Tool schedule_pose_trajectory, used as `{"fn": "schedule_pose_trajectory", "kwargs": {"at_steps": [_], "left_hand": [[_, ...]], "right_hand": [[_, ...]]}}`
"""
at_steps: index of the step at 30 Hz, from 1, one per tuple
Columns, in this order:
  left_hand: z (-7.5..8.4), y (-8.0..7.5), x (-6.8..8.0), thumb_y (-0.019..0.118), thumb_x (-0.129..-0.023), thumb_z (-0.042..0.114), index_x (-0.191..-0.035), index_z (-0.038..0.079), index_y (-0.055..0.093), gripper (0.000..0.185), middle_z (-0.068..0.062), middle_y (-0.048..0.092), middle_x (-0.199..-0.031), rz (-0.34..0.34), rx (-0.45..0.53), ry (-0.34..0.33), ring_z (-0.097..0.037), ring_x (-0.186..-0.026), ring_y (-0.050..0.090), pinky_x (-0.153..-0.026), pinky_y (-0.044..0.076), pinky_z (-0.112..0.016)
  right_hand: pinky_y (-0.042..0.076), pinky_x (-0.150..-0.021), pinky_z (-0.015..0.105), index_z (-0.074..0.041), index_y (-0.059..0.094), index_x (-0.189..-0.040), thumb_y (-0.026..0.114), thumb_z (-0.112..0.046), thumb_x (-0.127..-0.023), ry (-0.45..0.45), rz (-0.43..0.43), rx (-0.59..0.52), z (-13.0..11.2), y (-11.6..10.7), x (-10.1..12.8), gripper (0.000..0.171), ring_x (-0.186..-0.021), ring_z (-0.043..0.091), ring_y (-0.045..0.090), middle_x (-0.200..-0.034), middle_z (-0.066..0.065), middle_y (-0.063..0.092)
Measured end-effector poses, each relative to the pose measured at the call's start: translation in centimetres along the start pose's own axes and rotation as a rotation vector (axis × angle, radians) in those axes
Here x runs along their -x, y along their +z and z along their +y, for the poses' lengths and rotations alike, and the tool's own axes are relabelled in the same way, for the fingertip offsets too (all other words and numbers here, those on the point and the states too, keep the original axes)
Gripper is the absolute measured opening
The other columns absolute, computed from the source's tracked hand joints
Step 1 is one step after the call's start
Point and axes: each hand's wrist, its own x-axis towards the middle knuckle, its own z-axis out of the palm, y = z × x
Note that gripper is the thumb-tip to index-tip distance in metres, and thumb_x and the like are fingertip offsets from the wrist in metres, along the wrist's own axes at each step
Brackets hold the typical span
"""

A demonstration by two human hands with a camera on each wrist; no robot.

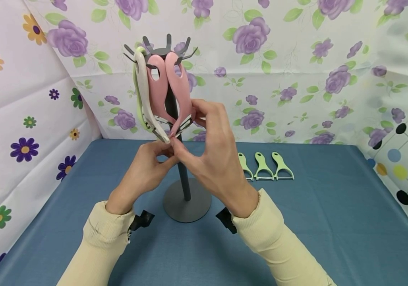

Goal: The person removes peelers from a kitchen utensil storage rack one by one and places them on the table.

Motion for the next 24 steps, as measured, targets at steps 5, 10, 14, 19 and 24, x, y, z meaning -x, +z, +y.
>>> {"fn": "schedule_pose_trajectory", "kwargs": {"at_steps": [5, 10, 14, 19, 24], "left_hand": [[0.12, -0.01, -0.08, 0.072, -0.097, 0.017, -0.111, 0.008, 0.075, 0.017, -0.006, 0.074, -0.096, -0.004, 0.001, -0.008, -0.017, -0.088, 0.07, -0.082, 0.061, -0.035], [0.16, -0.04, -0.07, 0.072, -0.097, 0.017, -0.107, 0.009, 0.075, 0.014, -0.006, 0.074, -0.095, -0.007, 0.003, -0.012, -0.017, -0.087, 0.07, -0.082, 0.06, -0.035], [0.14, -0.01, -0.07, 0.073, -0.097, 0.018, -0.105, 0.01, 0.075, 0.012, -0.005, 0.074, -0.094, -0.004, -0.001, -0.007, -0.017, -0.087, 0.07, -0.082, 0.06, -0.035], [0.04, 0.04, -0.04, 0.072, -0.097, 0.018, -0.104, 0.01, 0.075, 0.011, -0.005, 0.074, -0.094, -0.006, -0.004, -0.009, -0.017, -0.086, 0.07, -0.081, 0.06, -0.035], [-0.03, 0.1, -0.05, 0.072, -0.097, 0.018, -0.104, 0.01, 0.076, 0.011, -0.005, 0.075, -0.094, -0.005, -0.002, -0.007, -0.017, -0.086, 0.07, -0.081, 0.06, -0.035]], "right_hand": [[0.052, -0.109, 0.03, 0.001, 0.049, -0.142, 0.078, -0.007, -0.087, -0.026, 0.017, -0.01, 0.01, -0.16, 0.0, 0.063, -0.125, 0.021, 0.056, -0.134, 0.016, 0.053], [0.051, -0.109, 0.03, 0.002, 0.047, -0.142, 0.078, -0.007, -0.086, -0.048, 0.024, -0.021, 0.0, -0.29, -0.02, 0.065, -0.125, 0.021, 0.056, -0.135, 0.017, 0.053], [0.051, -0.109, 0.03, 0.002, 0.047, -0.143, 0.078, -0.007, -0.086, -0.058, 0.028, -0.018, 0.01, -0.45, -0.02, 0.066, -0.124, 0.02, 0.057, -0.134, 0.017, 0.054], [0.051, -0.109, 0.03, 0.004, 0.046, -0.144, 0.078, -0.009, -0.087, -0.077, 0.029, 0.001, 0.1, -0.66, -0.04, 0.066, -0.124, 0.02, 0.057, -0.135, 0.018, 0.053], [0.052, -0.108, 0.03, 0.005, 0.046, -0.144, 0.078, -0.009, -0.087, -0.092, 0.035, 0.016, 0.03, -0.94, -0.17, 0.067, -0.124, 0.019, 0.057, -0.136, 0.019, 0.053]]}}
